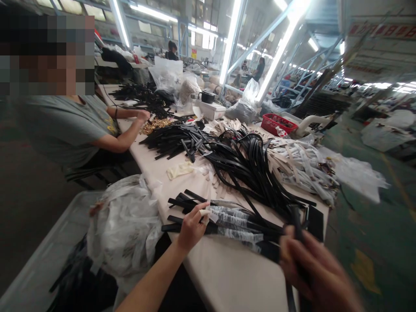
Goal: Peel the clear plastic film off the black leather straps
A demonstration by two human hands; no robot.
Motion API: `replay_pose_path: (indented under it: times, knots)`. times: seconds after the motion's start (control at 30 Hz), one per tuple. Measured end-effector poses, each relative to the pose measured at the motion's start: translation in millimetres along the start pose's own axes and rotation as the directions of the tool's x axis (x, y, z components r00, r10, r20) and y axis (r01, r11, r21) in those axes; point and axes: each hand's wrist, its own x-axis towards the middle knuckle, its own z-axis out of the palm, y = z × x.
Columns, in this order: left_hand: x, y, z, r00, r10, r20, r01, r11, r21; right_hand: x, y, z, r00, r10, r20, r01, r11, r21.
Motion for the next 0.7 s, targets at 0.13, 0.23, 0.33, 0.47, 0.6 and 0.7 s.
replay_pose_path:
  times: [0.13,0.23,0.33,0.47,0.6,0.7]
  knots:
    - [-19.9,-4.2,9.1,0.992,0.121,0.048,-0.124,0.988,0.087,53.7,43.2,85.9,0.978,0.150,0.147,-0.165,0.982,0.093]
    - [-29.2,-7.3,11.5,0.974,0.215,0.072,-0.222,0.968,0.119,72.2,67.4,116.0,0.983,0.120,0.141,-0.120,0.993,-0.010]
    - [-30.5,-4.0,12.2,0.987,0.155,0.041,-0.158,0.984,0.083,72.4,81.0,120.2,0.989,0.065,0.133,-0.048,0.991,-0.127]
    - [-30.0,11.8,14.9,0.913,-0.393,-0.106,0.362,0.903,-0.233,66.6,96.6,112.6,0.976,0.159,0.148,-0.169,0.984,0.062]
    - [-40.2,33.2,21.1,0.641,-0.628,0.441,0.712,0.272,-0.647,61.7,109.6,106.3,0.848,0.341,0.405,-0.506,0.748,0.430]
    - [-47.7,45.1,26.2,0.592,-0.537,0.601,0.744,0.077,-0.664,57.3,114.0,105.7,0.747,0.404,0.528,-0.655,0.578,0.486]
